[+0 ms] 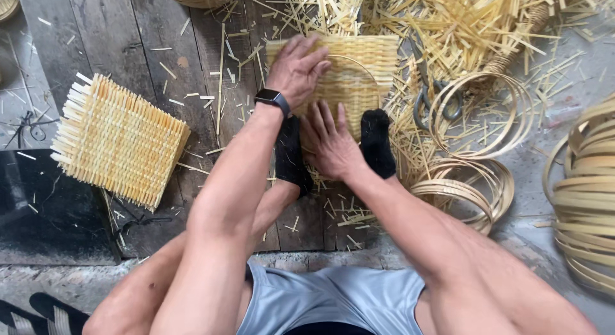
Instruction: The person trims the edges of a woven bamboo basket using shears. They repeatedly place a bamboo mat over the basket, cut the protruding strips, and stack the finished baskets.
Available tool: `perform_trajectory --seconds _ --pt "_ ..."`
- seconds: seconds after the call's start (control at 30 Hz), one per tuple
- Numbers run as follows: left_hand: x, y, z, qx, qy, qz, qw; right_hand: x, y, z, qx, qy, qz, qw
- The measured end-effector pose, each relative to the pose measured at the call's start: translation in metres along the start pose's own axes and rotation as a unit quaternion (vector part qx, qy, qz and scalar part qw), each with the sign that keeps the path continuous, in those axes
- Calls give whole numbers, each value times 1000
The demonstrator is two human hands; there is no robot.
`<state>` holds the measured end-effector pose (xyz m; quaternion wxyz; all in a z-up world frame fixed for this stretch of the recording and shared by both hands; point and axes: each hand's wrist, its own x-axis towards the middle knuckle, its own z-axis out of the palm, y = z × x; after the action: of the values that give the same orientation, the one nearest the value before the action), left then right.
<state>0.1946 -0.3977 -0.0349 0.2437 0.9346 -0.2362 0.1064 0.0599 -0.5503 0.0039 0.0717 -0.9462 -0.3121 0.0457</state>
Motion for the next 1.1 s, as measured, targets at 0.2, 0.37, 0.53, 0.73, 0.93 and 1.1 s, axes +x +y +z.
perform_trajectory --seconds 0.2,0.37,0.53,0.73,0.93,1.1 --pt "0 -14 37 -180 -135 -247 943 0 -1 43 -93 92 -7 991" --pt "10 -10 26 -217 -44 -196 955 7 11 5 96 54 4 994" --pt "8 -5 20 -206 -61 -193 958 51 113 -6 53 210 21 976" --pt "22 1 12 -219 -157 -274 923 73 139 7 336 132 157 919" --pt "37 -1 23 -198 -219 -409 863 76 146 15 552 71 290 779" --pt "41 -16 36 -244 -214 -429 843 62 150 42 440 73 242 861"
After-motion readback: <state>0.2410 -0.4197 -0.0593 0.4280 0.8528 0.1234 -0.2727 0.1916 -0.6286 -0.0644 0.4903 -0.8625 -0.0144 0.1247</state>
